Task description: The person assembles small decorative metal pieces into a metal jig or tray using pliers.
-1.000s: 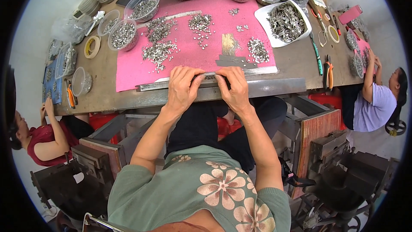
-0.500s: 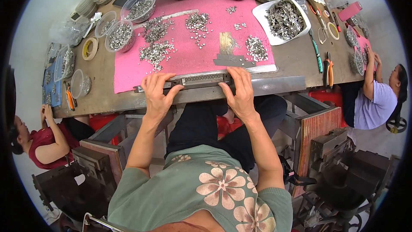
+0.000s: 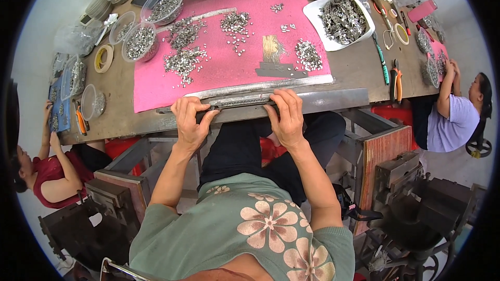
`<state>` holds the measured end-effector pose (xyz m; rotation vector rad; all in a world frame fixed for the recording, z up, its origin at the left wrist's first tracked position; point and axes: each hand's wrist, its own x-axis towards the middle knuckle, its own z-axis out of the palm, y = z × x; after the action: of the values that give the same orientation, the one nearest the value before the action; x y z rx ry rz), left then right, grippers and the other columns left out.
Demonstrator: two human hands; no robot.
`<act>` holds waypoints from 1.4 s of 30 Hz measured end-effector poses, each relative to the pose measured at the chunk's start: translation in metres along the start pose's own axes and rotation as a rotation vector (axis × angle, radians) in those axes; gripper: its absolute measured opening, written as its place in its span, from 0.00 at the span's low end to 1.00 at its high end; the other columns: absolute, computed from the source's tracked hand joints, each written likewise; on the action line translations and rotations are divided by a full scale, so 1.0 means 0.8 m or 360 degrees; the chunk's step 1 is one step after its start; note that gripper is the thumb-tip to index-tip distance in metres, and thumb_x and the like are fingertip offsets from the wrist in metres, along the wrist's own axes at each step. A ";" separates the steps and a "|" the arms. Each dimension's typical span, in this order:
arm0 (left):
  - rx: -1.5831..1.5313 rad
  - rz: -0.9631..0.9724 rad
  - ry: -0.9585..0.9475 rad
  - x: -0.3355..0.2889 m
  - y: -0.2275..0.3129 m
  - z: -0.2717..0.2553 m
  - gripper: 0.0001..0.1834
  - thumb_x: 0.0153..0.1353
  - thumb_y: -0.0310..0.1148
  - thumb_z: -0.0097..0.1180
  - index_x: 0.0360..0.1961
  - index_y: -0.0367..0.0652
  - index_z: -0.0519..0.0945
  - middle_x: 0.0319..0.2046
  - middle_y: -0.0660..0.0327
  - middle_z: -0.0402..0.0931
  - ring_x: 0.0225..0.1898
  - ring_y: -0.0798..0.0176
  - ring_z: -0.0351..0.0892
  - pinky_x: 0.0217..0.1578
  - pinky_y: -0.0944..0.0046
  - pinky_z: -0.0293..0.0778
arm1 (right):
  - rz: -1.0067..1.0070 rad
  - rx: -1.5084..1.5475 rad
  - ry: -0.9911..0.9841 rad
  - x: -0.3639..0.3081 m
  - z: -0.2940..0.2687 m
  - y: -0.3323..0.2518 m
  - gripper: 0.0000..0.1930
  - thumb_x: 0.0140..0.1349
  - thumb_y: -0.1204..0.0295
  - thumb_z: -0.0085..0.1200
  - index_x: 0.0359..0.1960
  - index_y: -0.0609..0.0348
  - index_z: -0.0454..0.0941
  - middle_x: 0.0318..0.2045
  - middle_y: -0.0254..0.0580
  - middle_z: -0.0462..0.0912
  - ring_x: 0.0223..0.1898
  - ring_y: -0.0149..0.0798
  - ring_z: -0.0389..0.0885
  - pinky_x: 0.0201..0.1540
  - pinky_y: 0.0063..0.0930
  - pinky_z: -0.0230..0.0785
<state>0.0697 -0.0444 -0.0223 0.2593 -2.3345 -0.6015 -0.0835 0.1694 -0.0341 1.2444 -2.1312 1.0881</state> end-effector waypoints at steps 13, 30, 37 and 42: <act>-0.0016 0.0006 0.0004 -0.002 0.000 0.003 0.18 0.49 0.34 0.76 0.37 0.46 0.79 0.37 0.62 0.73 0.43 0.58 0.73 0.51 0.54 0.58 | 0.0008 -0.0031 0.0011 0.000 -0.002 -0.001 0.23 0.50 0.83 0.70 0.50 0.63 0.78 0.51 0.47 0.80 0.55 0.53 0.77 0.57 0.43 0.73; 0.0015 0.0011 -0.0417 0.055 -0.017 -0.016 0.21 0.62 0.38 0.66 0.51 0.37 0.79 0.53 0.51 0.76 0.61 0.48 0.73 0.68 0.38 0.52 | -0.0059 0.0074 -0.0465 0.073 -0.026 0.017 0.21 0.60 0.75 0.65 0.56 0.64 0.78 0.55 0.50 0.80 0.59 0.55 0.76 0.67 0.50 0.64; 0.0235 0.0221 -0.0729 0.156 -0.035 0.067 0.32 0.75 0.41 0.46 0.73 0.32 0.61 0.75 0.44 0.56 0.77 0.44 0.54 0.75 0.35 0.41 | -0.0164 -0.0215 -0.0783 0.151 0.077 0.040 0.25 0.70 0.74 0.48 0.67 0.69 0.67 0.70 0.57 0.68 0.72 0.59 0.64 0.73 0.53 0.55; 0.0141 0.0281 -0.1055 0.131 -0.028 0.048 0.32 0.76 0.41 0.42 0.73 0.29 0.59 0.75 0.42 0.55 0.78 0.45 0.52 0.75 0.36 0.41 | -0.0211 -0.0147 -0.0959 0.126 0.059 0.028 0.25 0.68 0.75 0.46 0.66 0.71 0.67 0.69 0.58 0.68 0.72 0.57 0.65 0.74 0.53 0.53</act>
<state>-0.0329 -0.0864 0.0029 -0.1343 -2.9817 -0.5520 -0.1524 0.0857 -0.0016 1.8071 -2.4312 0.5925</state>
